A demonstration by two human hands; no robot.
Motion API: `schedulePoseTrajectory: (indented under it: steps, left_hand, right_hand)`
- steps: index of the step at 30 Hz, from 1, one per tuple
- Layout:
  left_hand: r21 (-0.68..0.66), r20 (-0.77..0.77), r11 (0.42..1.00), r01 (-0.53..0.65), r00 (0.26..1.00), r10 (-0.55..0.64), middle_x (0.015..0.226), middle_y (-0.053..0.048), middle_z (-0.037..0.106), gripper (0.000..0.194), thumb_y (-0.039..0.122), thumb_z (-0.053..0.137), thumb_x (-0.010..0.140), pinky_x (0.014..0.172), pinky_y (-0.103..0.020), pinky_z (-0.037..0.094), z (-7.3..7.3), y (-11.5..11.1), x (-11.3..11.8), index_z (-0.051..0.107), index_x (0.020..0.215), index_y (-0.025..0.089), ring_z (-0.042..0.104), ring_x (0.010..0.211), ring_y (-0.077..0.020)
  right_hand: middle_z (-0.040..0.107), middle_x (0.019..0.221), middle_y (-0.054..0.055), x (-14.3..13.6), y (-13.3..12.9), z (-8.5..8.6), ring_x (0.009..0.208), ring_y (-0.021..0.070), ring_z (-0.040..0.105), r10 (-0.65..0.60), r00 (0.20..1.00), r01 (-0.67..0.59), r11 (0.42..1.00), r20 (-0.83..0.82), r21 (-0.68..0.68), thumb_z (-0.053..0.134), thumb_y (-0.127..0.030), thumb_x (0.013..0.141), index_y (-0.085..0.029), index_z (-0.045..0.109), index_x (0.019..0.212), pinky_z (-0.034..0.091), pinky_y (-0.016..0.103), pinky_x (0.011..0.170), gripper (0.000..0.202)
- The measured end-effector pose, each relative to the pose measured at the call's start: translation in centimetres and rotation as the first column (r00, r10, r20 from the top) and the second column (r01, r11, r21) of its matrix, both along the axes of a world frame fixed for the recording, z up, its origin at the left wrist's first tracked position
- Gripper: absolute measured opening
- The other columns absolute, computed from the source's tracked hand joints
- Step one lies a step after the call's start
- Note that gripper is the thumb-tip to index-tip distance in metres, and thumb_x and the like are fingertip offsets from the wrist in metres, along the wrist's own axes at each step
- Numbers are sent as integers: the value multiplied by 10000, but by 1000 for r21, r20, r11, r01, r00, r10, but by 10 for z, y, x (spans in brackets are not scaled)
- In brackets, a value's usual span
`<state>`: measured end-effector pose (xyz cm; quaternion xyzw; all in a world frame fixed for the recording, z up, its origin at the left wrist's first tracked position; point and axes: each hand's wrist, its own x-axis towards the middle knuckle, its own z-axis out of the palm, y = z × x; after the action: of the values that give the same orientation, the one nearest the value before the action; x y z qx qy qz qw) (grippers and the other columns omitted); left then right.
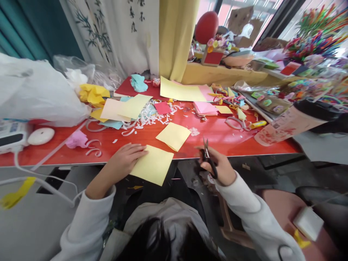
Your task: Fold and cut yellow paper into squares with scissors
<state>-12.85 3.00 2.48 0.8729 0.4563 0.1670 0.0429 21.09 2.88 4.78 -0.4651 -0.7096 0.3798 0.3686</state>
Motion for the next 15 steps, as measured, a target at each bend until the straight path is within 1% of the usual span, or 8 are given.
schedulePoseTrajectory:
  steps: [2,3,4,6,8,10,12,15]
  left_hand:
    - [36,-21,998,-55,998,56,1290,-64,565,372,213,354,903,1050,-448,350,1,-10,-6,581,1198,219,493,1205,-210]
    - [43,-31,996,-73,997,74,1297,-63,559,384,209,356,897,1047,-445,356,1,-14,-7,567,1217,223,489,1212,-211]
    - [45,-40,995,-88,995,90,1304,-61,553,392,213,360,893,1044,-443,361,2,-19,-9,554,1234,231,484,1220,-212]
    - [42,-72,994,-101,992,104,1341,-54,519,403,239,383,887,1038,-445,369,3,-28,-10,524,1263,255,460,1246,-219]
    - [53,-114,994,-97,988,102,1376,-52,480,412,246,400,885,1031,-452,374,2,-34,-11,500,1283,274,436,1266,-229]
    - [101,-133,990,-98,985,111,1360,-66,495,400,226,394,891,1025,-459,377,0,-37,-10,512,1271,265,446,1255,-241]
    - [167,-108,981,-103,987,122,1268,-86,573,367,201,379,898,999,-445,400,-1,-39,-6,561,1215,235,504,1188,-243]
    - [269,-26,957,-109,992,120,1104,-78,659,296,174,397,891,913,-406,454,5,-37,9,616,1088,204,588,1034,-230]
  right_hand:
    - [632,1098,125,-18,22,3,982,266,593,98,983,-124,978,157,166,658,-607,667,-191,514,1201,477,357,797,691]
    - [627,1124,136,-27,34,3,1048,288,569,128,957,-189,956,258,226,666,-613,654,-186,519,1196,446,387,871,706]
    - [645,1096,136,-33,45,3,1030,289,585,136,923,-234,941,360,244,653,-603,678,-187,522,1191,431,402,893,673]
    - [681,1015,135,-37,64,1,957,283,623,66,846,-237,936,530,262,639,-562,724,-175,539,1166,410,413,915,596]
    - [698,948,137,-26,77,-1,917,285,640,-61,785,-164,939,617,301,623,-532,757,-164,556,1139,398,426,926,535]
    - [696,939,140,-5,81,-2,909,288,644,-108,773,-113,946,625,303,603,-513,779,-163,547,1151,434,418,881,514]
    - [676,1006,155,20,80,-1,949,304,632,-118,802,-77,952,586,297,605,-509,773,-163,520,1185,463,423,845,545]
    - [617,1142,171,46,65,4,1066,315,578,-239,882,87,929,406,359,628,-508,749,-171,486,1222,445,453,900,597]
